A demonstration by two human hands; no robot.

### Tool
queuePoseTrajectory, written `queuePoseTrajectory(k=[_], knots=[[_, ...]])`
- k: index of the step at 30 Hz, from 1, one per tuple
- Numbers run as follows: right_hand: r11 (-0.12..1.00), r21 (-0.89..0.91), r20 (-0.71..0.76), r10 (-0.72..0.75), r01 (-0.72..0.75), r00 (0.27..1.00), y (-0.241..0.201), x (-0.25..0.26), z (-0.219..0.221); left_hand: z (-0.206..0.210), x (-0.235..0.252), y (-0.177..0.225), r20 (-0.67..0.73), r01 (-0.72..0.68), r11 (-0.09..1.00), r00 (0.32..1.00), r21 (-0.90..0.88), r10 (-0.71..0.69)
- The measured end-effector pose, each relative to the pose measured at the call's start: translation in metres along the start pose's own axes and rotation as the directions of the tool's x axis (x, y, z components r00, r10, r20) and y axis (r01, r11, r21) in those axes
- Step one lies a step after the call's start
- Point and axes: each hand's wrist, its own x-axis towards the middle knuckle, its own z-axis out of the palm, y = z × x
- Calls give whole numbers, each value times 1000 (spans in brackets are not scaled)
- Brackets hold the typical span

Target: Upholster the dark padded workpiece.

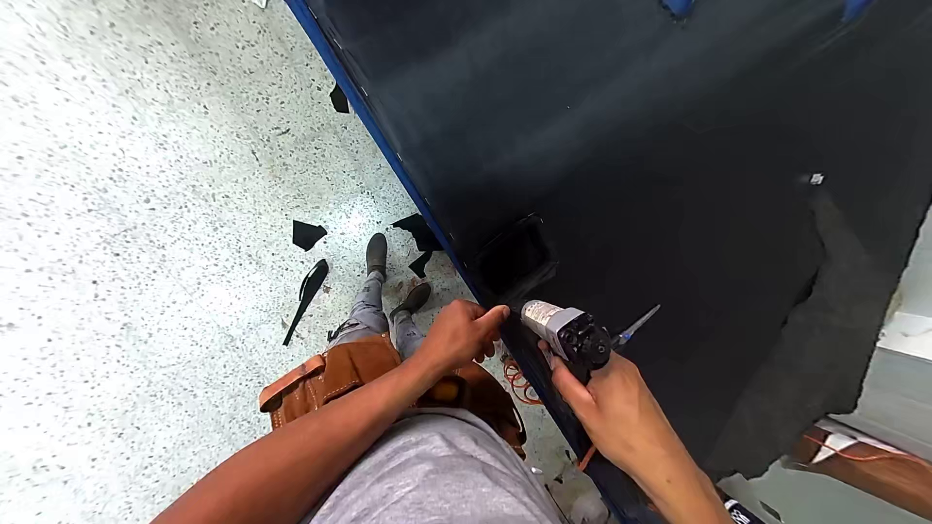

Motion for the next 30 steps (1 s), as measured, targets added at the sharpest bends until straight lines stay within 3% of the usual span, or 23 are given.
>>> queuePoseTrajectory(k=[8, 18, 26, 30], knots=[[999, -28, 28, -22, 23, 999, -3, 2, -3, -3, 3, -1, 27, 10, 1000, 1000, 3, -10], [996, -14, 47, 86, -85, 995, 10, 33, -45, -4, 5, -4, 36, 22, 1000, 999, -23, -21], [994, -97, 58, 52, -46, 997, 9, 38, -40, -10, 6, -3, 66, 31, 1000, 997, 1, -31], [997, -47, 82, 71, -67, 994, 13, 36, -45, -10, 8, -3, 88, 40, 999, 995, -4, -40]])
